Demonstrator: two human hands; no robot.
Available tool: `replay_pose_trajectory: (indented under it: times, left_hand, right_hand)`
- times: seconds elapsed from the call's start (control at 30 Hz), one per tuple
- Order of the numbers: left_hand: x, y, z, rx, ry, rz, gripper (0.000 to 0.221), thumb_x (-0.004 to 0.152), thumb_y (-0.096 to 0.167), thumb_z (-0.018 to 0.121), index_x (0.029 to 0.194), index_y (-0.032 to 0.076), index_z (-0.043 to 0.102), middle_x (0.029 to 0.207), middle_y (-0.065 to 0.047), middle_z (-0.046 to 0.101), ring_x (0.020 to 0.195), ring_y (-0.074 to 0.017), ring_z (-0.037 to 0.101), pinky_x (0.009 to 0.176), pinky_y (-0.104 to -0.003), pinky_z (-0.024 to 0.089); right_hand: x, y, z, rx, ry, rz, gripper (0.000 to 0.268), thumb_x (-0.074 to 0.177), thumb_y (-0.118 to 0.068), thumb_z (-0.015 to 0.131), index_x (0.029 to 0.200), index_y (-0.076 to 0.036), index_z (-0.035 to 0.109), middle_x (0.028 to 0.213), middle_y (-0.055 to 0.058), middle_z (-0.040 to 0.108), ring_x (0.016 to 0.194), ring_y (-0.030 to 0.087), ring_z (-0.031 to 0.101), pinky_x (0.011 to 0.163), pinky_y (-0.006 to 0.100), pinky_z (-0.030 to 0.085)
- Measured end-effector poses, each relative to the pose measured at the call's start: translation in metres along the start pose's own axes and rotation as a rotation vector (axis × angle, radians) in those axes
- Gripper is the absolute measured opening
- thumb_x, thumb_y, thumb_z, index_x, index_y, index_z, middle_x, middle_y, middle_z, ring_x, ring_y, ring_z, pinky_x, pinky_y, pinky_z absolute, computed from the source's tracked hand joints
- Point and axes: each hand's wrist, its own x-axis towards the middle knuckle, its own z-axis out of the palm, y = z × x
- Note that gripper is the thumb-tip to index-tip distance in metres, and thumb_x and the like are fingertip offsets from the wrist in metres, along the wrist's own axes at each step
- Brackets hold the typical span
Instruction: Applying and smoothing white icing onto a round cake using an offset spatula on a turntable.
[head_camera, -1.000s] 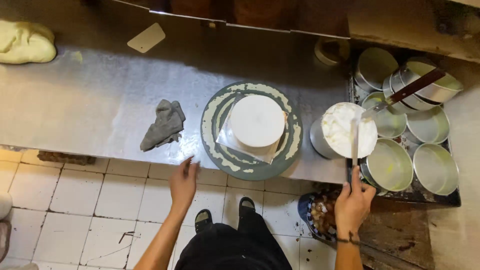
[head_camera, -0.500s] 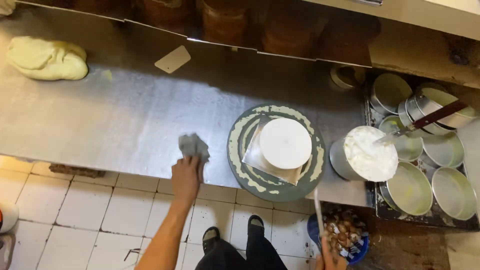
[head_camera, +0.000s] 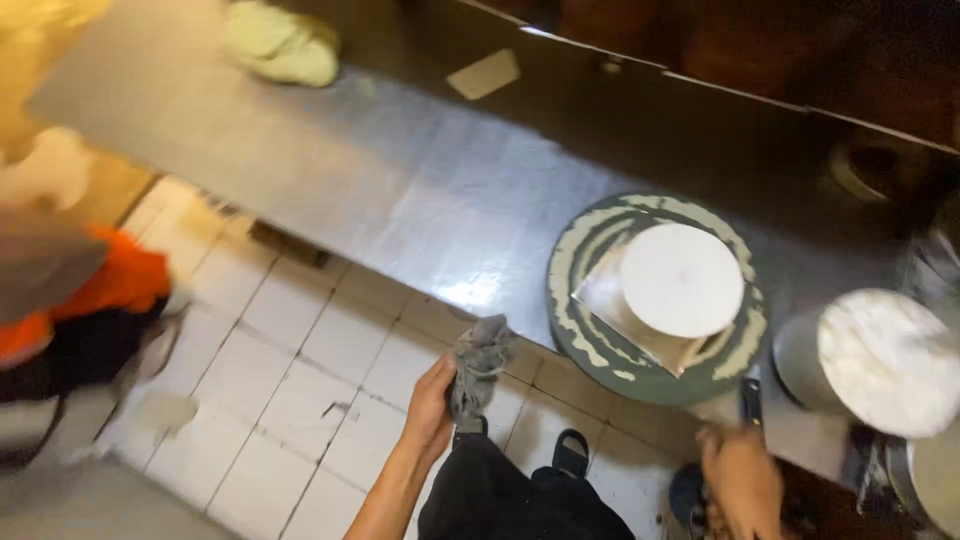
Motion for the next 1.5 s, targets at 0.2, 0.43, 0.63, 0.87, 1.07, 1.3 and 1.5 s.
replay_pose_trajectory:
  times: [0.2,0.43,0.63,0.87,1.07,1.3,1.5]
  left_hand:
    - [-0.054,-0.025,0.038,-0.472,-0.189,-0.031,0.071,0.101,0.056,0.041,0.140,-0.001,0.055,0.134,-0.018,0.063,0.117,-0.0280,0.060,0.103,-0.042,0.045]
    - [-0.135,-0.025,0.102,-0.137,-0.037,0.092,0.051,0.101,0.024,0.046,0.143,-0.001,0.059,0.136,-0.019,0.068,0.119,-0.0277,0.064,0.105,-0.040,0.051]
    - [-0.143,-0.043,0.095,0.536,0.149,0.422,0.031,0.093,0.015,0.066,0.121,0.016,0.079,0.101,-0.007,0.085,0.072,-0.0131,0.074,0.064,-0.024,0.060]
    - [-0.136,-0.030,0.040,0.555,0.559,0.625,0.025,0.104,0.024,0.056,0.093,0.003,0.063,0.078,0.000,0.060,0.072,-0.0113,0.050,0.070,-0.026,0.045]
    - [-0.132,-0.061,0.091,0.373,0.217,0.438,0.022,0.104,0.021,0.053,0.102,0.004,0.065,0.090,-0.003,0.063,0.081,-0.0124,0.053,0.078,-0.027,0.047]
    - [-0.134,-0.095,0.101,-0.001,-0.140,0.086,0.039,0.104,0.032,0.050,0.101,0.000,0.071,0.098,-0.008,0.067,0.079,-0.0156,0.057,0.067,-0.030,0.042]
    - [-0.122,-0.127,0.102,0.249,0.063,-0.043,0.044,0.107,0.038,0.040,0.094,0.002,0.060,0.080,-0.009,0.058,0.067,-0.0156,0.049,0.061,-0.031,0.042]
  right_hand:
    - [-0.041,-0.027,0.028,0.470,-0.611,-0.483,0.042,0.087,-0.040,0.072,0.128,-0.033,0.074,0.112,-0.010,0.079,0.091,0.008,0.074,0.083,0.025,0.058]
    - [-0.086,-0.104,-0.149,0.663,-0.462,-0.678,0.072,0.083,-0.022,0.074,0.151,-0.024,0.050,0.118,0.000,0.074,0.084,0.011,0.071,0.074,0.024,0.059]
    - [-0.085,-0.131,-0.126,0.787,-0.110,-0.841,0.037,0.072,0.005,0.072,0.108,-0.006,0.076,0.097,-0.001,0.073,0.063,0.012,0.060,0.060,0.024,0.050]
    - [-0.058,-0.089,-0.074,0.199,-0.377,-0.761,0.055,0.080,-0.033,0.075,0.133,-0.028,0.063,0.135,-0.003,0.056,0.111,0.027,0.066,0.091,0.039,0.054]
    - [-0.062,-0.140,-0.093,0.615,-0.812,-0.605,0.037,0.093,-0.032,0.062,0.123,-0.015,0.076,0.118,-0.005,0.082,0.096,0.009,0.075,0.086,0.022,0.057]
    - [-0.082,-0.148,-0.076,1.068,-1.032,-0.025,0.033,0.100,-0.032,0.058,0.122,-0.012,0.071,0.120,0.003,0.075,0.100,0.014,0.069,0.089,0.028,0.054]
    - [-0.088,-0.143,-0.063,1.458,-1.282,0.385,0.031,0.105,-0.033,0.054,0.121,-0.009,0.067,0.122,0.010,0.069,0.104,0.019,0.063,0.093,0.033,0.051]
